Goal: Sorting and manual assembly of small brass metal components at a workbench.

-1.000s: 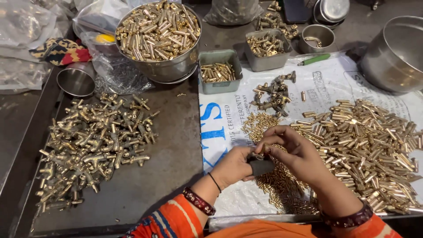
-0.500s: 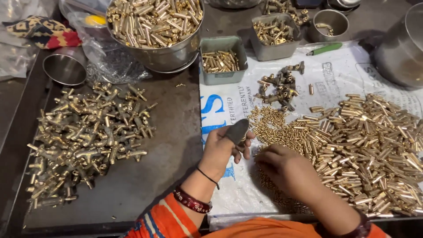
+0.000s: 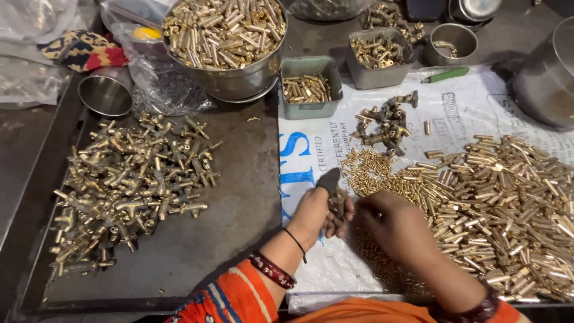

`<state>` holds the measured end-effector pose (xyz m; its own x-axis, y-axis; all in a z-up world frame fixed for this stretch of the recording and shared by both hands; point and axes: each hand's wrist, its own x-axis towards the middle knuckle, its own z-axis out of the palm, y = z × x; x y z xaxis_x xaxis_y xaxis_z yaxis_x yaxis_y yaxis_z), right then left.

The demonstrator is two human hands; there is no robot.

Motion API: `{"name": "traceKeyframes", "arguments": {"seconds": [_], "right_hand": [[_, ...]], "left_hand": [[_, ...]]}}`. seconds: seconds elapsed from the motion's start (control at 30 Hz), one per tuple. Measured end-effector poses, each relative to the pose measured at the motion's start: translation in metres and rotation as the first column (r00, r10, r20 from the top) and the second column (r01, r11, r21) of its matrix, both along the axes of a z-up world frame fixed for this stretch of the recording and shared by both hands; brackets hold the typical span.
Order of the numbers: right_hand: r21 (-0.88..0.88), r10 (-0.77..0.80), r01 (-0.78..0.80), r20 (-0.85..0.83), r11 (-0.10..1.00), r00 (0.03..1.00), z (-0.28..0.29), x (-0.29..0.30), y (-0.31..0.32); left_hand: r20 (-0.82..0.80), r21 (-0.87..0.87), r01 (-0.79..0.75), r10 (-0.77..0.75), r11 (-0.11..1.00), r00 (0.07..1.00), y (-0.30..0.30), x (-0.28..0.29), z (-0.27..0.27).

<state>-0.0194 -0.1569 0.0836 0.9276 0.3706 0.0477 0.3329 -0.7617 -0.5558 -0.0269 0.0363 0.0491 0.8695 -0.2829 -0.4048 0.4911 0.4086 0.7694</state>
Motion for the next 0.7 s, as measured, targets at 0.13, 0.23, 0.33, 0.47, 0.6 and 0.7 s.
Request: {"name": "traceKeyframes", "arguments": {"seconds": [0.13,0.23,0.33,0.47,0.6,0.7], "right_hand": [[0.456,-0.079,0.205,-0.28,0.866,0.957,0.009,0.008,-0.006],[0.394,0.029,-0.033,0.017,0.918,0.999,0.024,-0.001,0.004],[0.195,0.13,-0.176,0.229,0.965,0.965,0.022,-0.006,0.009],[0.176,0.158,-0.212,0.278,0.961,0.947,0.012,-0.005,0.008],[0.218,0.114,-0.146,0.153,0.965,0.982,0.005,-0.002,0.003],[0.146,0.127,-0.13,0.024,0.981,0.992,0.008,0.003,0.002]], "left_hand": [[-0.063,-0.033,0.046,-0.048,0.998,0.997,-0.006,0.0,-0.009],[-0.027,-0.041,0.016,-0.017,0.999,0.999,-0.011,0.002,-0.02],[-0.04,-0.046,-0.016,0.014,0.999,0.999,-0.012,0.004,-0.029],[-0.074,-0.063,-0.047,0.042,0.997,0.996,-0.017,0.003,-0.047],[-0.015,-0.052,0.039,-0.04,0.998,0.999,-0.016,0.001,-0.034],[0.025,0.053,0.039,-0.041,0.998,0.999,-0.014,-0.003,-0.026]]}}
